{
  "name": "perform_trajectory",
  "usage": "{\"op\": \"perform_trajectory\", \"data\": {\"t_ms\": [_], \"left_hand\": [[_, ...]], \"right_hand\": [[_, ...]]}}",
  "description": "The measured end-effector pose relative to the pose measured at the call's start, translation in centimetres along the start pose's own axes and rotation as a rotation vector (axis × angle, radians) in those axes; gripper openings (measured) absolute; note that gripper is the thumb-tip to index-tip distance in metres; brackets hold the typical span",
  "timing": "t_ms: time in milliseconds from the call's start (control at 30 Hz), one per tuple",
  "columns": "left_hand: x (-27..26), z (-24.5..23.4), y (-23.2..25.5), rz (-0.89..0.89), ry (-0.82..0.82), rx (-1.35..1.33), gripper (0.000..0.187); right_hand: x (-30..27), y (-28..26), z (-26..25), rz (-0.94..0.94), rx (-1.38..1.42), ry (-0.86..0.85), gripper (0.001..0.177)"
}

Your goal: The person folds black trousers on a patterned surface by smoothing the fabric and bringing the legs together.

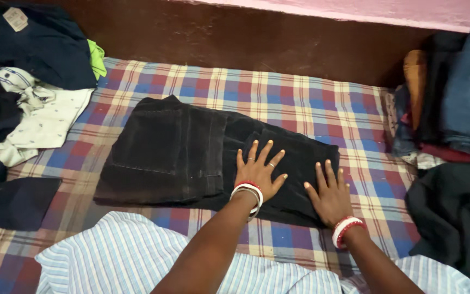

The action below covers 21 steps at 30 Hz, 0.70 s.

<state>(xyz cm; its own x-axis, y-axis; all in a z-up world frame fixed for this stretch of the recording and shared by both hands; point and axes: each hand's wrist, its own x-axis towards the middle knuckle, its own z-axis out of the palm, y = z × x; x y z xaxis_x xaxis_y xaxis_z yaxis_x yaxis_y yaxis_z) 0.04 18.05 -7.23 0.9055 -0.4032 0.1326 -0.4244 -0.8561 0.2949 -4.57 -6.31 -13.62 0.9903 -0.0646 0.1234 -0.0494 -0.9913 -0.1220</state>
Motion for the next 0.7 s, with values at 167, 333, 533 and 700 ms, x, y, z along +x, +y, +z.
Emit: {"op": "perform_trajectory", "data": {"t_ms": [167,333,533,700], "left_hand": [[-0.4,-0.4,0.1,-0.078,0.128,-0.122,0.072],[-1.1,-0.8,1.2,-0.500,0.158,-0.288,0.102],[1.1,1.0,-0.7,-0.792,-0.068,-0.512,0.082],[4.0,3.5,-2.4,-0.637,-0.053,-0.628,0.056]], "right_hand": [[0.8,1.2,-0.1,0.000,0.120,-0.048,0.073],[1.9,1.4,-0.2,0.043,0.077,-0.169,0.075],[1.3,-0.1,-1.0,-0.099,0.028,-0.073,0.074],[1.5,-0.2,-2.2,0.155,-0.017,-0.289,0.070]]}}
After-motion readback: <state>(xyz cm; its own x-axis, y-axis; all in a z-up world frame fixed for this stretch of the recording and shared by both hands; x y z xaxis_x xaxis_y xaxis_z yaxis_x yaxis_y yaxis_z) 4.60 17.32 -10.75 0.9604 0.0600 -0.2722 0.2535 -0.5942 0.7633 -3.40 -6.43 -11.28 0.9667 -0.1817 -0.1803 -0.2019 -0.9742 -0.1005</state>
